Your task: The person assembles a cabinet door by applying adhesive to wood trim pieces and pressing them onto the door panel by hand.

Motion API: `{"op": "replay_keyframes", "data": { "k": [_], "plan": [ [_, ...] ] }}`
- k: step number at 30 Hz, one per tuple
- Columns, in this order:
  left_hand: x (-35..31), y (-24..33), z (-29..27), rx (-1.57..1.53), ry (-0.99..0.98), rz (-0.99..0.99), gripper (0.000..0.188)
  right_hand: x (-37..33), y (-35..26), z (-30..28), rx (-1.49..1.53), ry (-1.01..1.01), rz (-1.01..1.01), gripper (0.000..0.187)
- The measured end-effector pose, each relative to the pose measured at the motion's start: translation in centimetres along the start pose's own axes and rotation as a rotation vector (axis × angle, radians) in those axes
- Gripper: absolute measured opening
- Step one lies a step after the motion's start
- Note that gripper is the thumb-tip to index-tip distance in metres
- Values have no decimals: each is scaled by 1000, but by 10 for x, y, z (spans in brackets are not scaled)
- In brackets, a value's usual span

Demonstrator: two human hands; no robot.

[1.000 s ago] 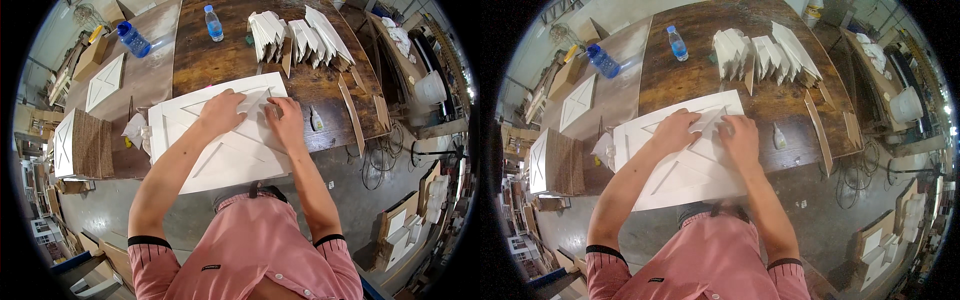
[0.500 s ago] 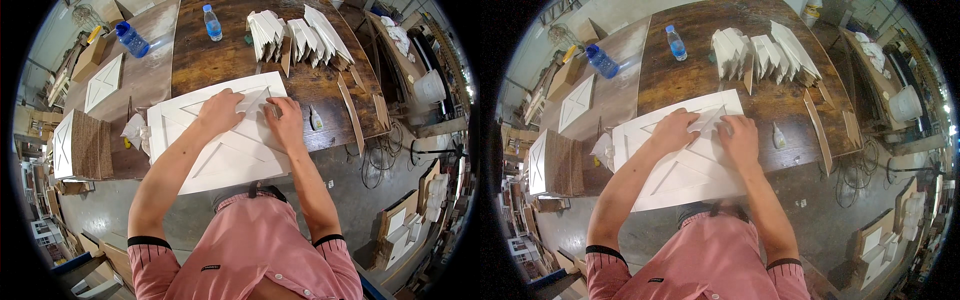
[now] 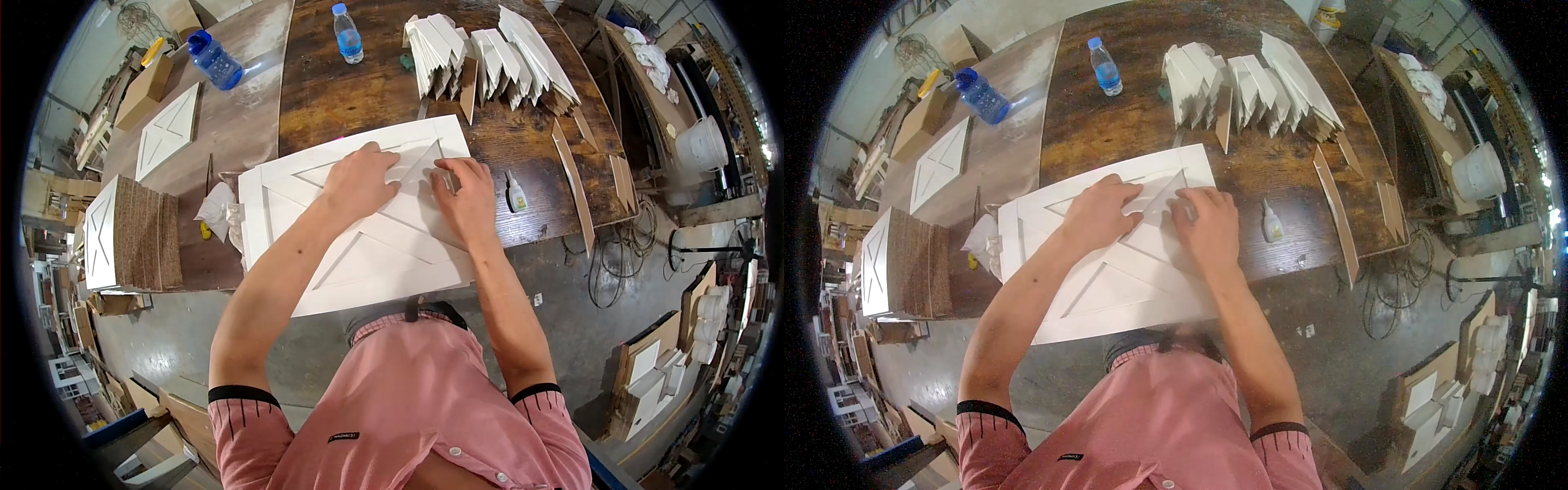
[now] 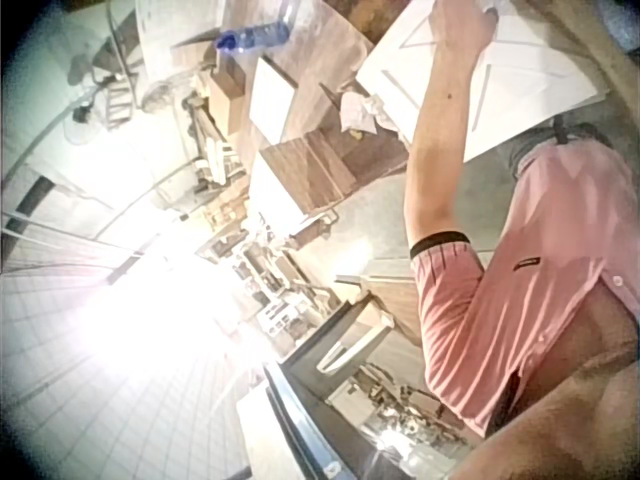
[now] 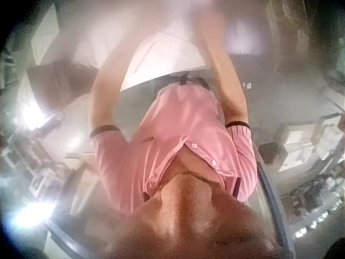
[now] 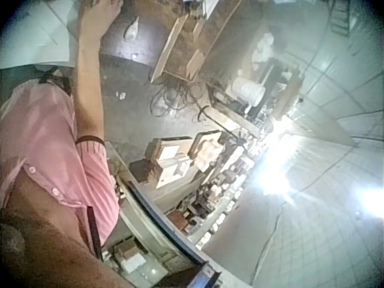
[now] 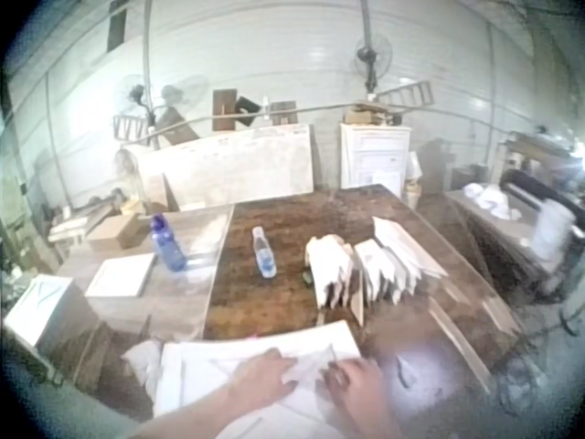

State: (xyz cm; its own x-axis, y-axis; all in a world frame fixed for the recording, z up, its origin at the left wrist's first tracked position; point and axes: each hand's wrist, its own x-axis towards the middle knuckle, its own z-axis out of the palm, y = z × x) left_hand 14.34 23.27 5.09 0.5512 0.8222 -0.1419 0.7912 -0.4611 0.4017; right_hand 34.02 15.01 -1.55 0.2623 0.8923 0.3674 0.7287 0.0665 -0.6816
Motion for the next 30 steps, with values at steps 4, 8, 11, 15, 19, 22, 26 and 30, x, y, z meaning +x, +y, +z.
{"op": "replay_keyframes", "data": {
  "k": [4, 8, 11, 15, 19, 22, 26, 30],
  "plan": [
    [1, 0, 2, 7, 30, 12, 43, 0, 0, 0, -7, 10, -10, 21],
    [1, 1, -6, 4, -56, -31, 44, 0, -4, -2, -14, 4, -10, 21],
    [1, -3, 1, 40, -17, -9, 43, 0, -4, -2, -29, 14, -22, 21],
    [2, -1, 0, 38, -16, 0, 43, 0, 1, 0, -39, 25, -46, 23],
    [2, -3, 2, 31, -2, 8, 43, 0, 0, 1, -46, 25, -41, 23],
    [2, -1, 2, 34, -6, -6, 43, 0, -1, 1, -36, 26, -34, 23],
    [1, 0, 3, 34, 5, -8, 44, 0, -1, 1, -41, 24, -44, 24],
    [1, -1, 5, 31, 15, 0, 44, 0, -1, 0, -41, 14, -29, 24]
  ]
}}
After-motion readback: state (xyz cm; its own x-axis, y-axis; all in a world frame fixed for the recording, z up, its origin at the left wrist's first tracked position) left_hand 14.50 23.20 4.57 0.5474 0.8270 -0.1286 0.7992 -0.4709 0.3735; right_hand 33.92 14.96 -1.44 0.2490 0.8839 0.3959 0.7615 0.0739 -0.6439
